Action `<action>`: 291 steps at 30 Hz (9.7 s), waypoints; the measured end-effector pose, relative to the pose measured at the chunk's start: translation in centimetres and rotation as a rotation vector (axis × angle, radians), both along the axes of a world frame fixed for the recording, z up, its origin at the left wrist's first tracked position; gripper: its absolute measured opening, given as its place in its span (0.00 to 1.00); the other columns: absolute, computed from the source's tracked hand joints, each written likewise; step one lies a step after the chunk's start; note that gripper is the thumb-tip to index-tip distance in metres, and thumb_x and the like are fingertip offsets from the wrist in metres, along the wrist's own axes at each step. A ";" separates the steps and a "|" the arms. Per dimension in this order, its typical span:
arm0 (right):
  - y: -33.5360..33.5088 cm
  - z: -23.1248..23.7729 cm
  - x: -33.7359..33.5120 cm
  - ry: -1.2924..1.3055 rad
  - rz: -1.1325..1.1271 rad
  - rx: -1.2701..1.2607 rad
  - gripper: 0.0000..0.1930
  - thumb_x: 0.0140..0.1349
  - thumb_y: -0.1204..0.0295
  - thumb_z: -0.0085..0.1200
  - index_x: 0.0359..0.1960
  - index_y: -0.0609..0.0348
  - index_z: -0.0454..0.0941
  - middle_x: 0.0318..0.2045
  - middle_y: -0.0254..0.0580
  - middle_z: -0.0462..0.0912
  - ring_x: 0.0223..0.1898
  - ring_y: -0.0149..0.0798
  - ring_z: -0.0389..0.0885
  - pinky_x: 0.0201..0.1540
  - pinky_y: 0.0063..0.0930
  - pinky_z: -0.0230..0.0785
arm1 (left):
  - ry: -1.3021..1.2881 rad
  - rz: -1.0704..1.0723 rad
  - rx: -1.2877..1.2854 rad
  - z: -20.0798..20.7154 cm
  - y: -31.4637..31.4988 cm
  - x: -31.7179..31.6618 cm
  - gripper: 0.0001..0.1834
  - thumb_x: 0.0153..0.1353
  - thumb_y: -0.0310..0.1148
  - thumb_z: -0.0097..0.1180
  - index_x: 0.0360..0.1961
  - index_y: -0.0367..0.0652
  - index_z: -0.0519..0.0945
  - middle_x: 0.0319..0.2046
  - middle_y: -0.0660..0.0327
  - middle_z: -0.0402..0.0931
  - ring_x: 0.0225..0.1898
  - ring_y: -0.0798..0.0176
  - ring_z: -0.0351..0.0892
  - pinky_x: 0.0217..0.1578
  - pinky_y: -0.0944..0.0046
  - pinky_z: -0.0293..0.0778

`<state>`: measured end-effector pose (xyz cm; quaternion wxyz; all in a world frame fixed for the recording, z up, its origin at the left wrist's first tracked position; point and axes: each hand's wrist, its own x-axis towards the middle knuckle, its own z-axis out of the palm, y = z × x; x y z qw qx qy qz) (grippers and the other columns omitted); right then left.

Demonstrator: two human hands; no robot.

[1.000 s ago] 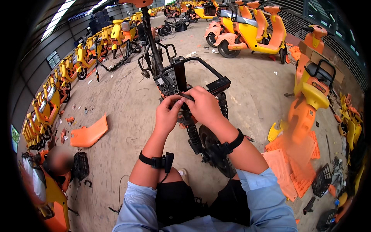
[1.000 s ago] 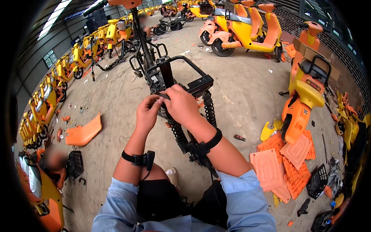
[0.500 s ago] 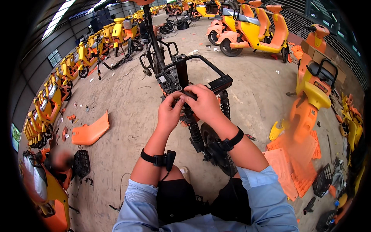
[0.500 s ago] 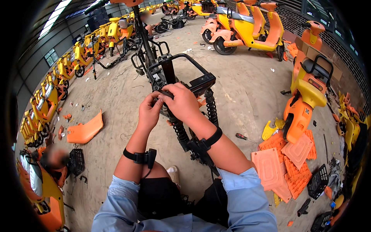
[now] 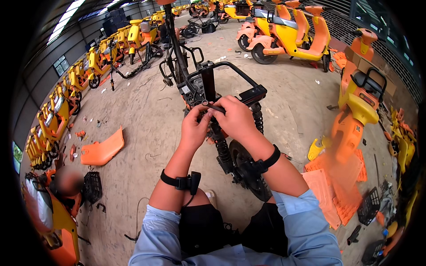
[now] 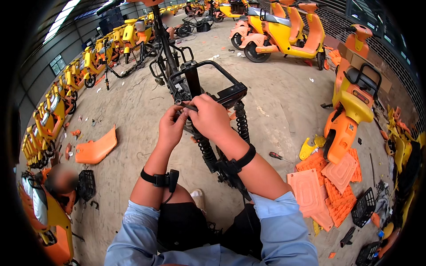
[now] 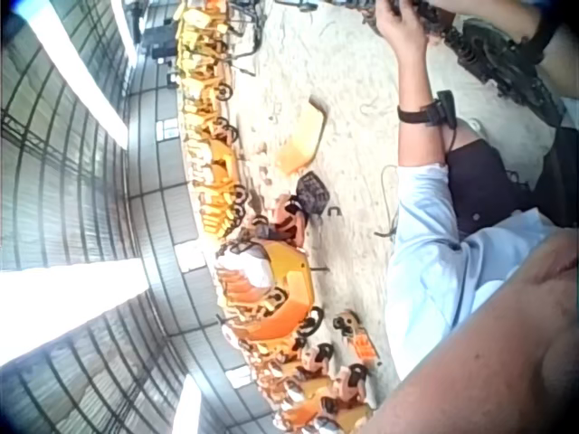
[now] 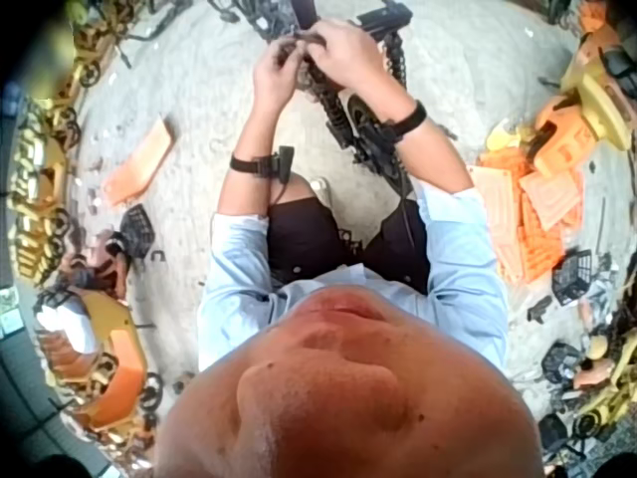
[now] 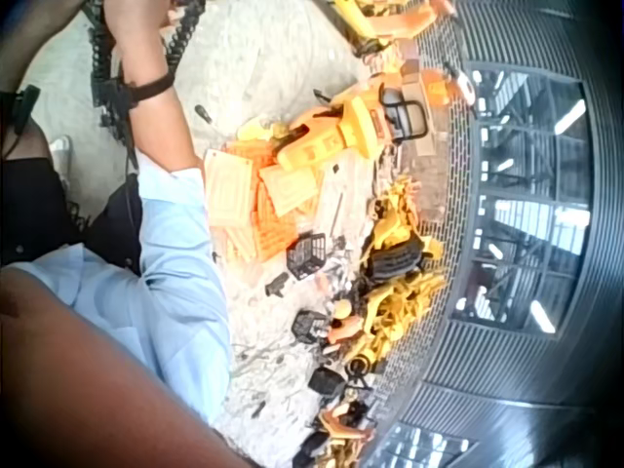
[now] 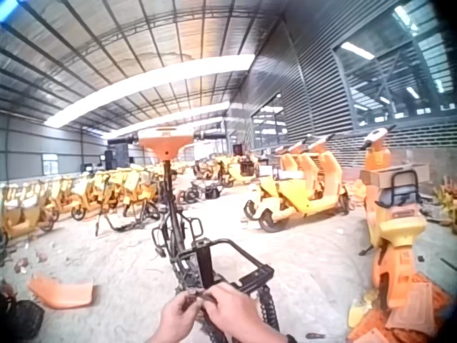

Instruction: The person assembles a component on a motorcycle frame using a wrench. They position a bracket onto the fork assembly and use the wrench to tighten the bolts.

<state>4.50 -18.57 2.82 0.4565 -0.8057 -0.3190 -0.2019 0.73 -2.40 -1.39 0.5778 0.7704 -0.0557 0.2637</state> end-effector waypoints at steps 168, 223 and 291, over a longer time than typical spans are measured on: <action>-4.7 0.8 3.7 -0.577 0.030 -0.265 0.20 0.52 0.82 0.58 0.43 0.43 0.90 0.34 0.32 0.82 0.44 0.42 0.80 0.52 0.37 0.68 | -0.036 0.191 0.039 -0.5 -2.1 0.4 0.19 0.68 0.36 0.70 0.54 0.35 0.86 0.22 0.75 0.68 0.25 0.80 0.62 0.26 0.74 0.61; -3.9 0.0 4.7 -0.613 0.115 -0.122 0.19 0.52 0.86 0.55 0.40 0.48 0.89 0.37 0.32 0.85 0.45 0.42 0.81 0.53 0.35 0.67 | -0.064 0.170 -0.021 -0.6 -2.4 0.3 0.16 0.66 0.33 0.71 0.52 0.37 0.87 0.20 0.75 0.64 0.24 0.79 0.60 0.25 0.73 0.62; -3.1 -1.0 2.3 -0.702 -0.096 -0.234 0.12 0.57 0.73 0.57 0.43 0.52 0.84 0.40 0.32 0.84 0.46 0.40 0.83 0.54 0.36 0.72 | -0.020 0.184 0.027 -0.3 -2.2 -0.2 0.19 0.67 0.35 0.70 0.55 0.35 0.84 0.22 0.73 0.71 0.25 0.80 0.66 0.27 0.74 0.66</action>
